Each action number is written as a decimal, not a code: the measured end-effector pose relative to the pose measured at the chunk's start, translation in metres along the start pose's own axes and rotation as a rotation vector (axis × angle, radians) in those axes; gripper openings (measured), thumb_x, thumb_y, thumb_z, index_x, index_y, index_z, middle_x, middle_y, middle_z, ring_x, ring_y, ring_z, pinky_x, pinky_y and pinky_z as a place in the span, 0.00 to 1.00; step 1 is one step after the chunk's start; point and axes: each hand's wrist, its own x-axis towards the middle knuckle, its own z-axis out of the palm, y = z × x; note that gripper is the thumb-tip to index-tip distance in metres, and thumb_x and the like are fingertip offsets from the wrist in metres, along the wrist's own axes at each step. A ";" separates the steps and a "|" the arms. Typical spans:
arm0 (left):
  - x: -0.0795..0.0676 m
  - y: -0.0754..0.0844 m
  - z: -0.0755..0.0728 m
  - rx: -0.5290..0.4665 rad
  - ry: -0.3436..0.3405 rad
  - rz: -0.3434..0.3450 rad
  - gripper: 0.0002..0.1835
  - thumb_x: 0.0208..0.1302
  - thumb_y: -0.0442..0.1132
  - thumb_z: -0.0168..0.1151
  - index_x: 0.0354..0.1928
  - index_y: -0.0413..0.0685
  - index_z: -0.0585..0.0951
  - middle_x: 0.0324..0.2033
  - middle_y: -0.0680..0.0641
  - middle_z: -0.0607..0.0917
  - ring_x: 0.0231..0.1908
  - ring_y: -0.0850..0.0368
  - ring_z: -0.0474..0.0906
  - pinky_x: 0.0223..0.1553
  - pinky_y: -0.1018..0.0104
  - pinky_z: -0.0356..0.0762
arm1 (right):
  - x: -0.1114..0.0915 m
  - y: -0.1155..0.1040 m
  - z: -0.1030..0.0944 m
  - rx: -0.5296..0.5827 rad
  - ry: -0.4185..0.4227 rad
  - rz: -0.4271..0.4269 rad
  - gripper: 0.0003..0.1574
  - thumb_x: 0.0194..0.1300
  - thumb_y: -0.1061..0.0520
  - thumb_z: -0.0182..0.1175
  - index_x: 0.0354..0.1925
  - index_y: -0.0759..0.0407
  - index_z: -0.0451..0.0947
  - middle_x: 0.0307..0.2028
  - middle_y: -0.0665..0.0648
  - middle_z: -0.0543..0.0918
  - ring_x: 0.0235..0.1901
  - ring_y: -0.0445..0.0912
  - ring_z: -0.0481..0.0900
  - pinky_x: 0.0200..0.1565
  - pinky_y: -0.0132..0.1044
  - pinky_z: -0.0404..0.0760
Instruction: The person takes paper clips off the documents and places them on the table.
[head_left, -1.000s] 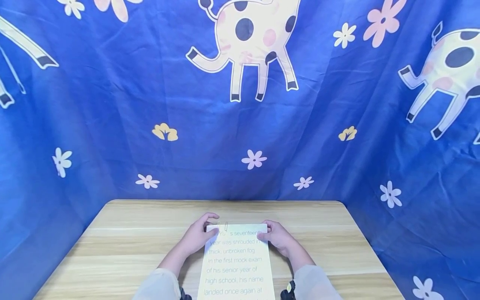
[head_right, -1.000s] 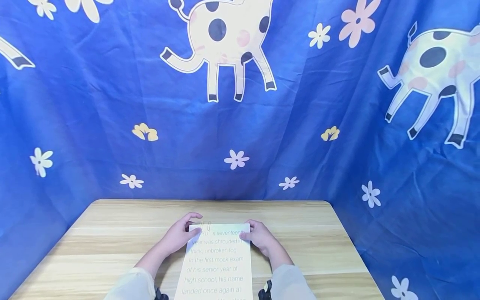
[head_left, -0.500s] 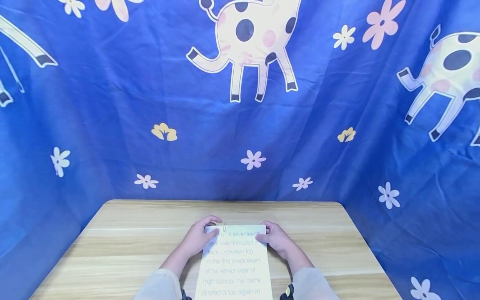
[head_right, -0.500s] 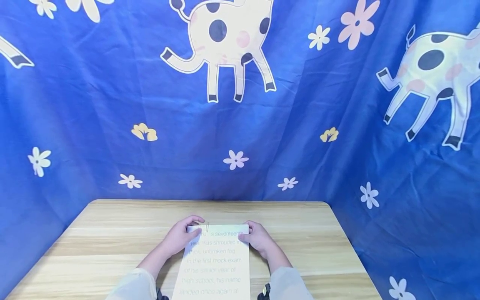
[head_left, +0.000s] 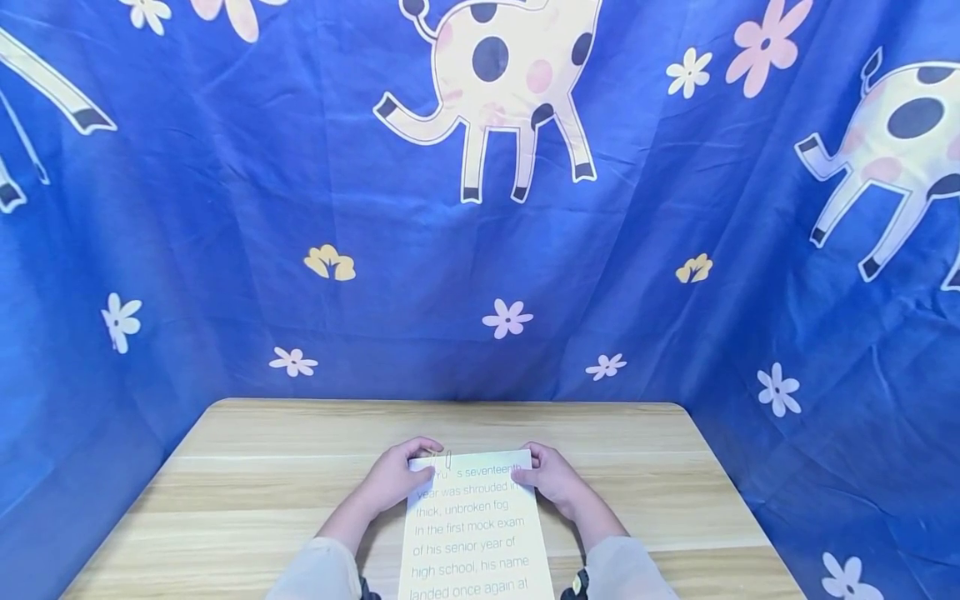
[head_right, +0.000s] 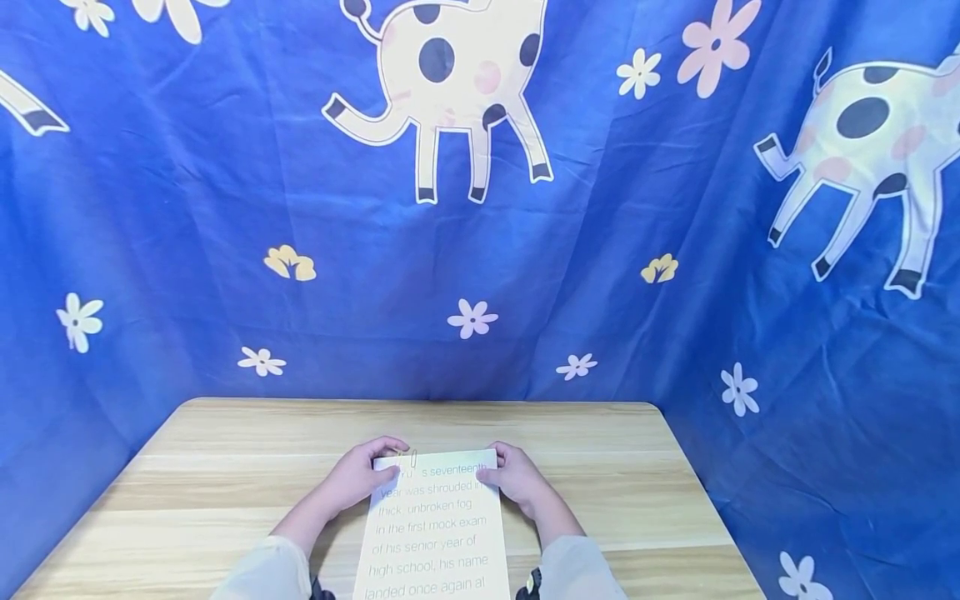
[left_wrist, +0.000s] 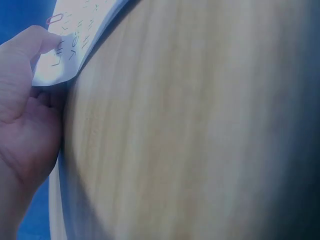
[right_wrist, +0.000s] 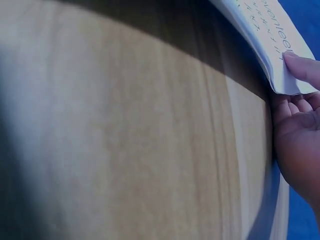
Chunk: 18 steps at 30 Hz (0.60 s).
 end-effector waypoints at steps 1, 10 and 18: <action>0.000 0.000 0.000 -0.011 -0.004 -0.004 0.19 0.66 0.34 0.74 0.57 0.58 0.87 0.46 0.53 0.91 0.42 0.59 0.84 0.52 0.61 0.79 | 0.000 0.000 0.000 -0.003 0.000 -0.001 0.13 0.70 0.67 0.68 0.51 0.67 0.78 0.44 0.57 0.94 0.39 0.43 0.90 0.46 0.34 0.85; 0.003 -0.008 -0.002 -0.085 0.013 -0.025 0.20 0.67 0.38 0.76 0.59 0.62 0.88 0.50 0.54 0.92 0.54 0.55 0.86 0.69 0.45 0.78 | -0.002 -0.002 0.001 -0.013 0.003 -0.004 0.12 0.70 0.67 0.67 0.50 0.66 0.78 0.42 0.56 0.94 0.38 0.42 0.89 0.44 0.33 0.85; 0.006 -0.010 -0.004 -0.155 0.011 -0.065 0.21 0.67 0.40 0.76 0.61 0.59 0.88 0.50 0.51 0.92 0.44 0.58 0.84 0.52 0.62 0.78 | -0.002 -0.002 0.003 -0.012 0.008 -0.005 0.11 0.70 0.68 0.67 0.49 0.67 0.77 0.40 0.54 0.93 0.37 0.42 0.88 0.44 0.34 0.84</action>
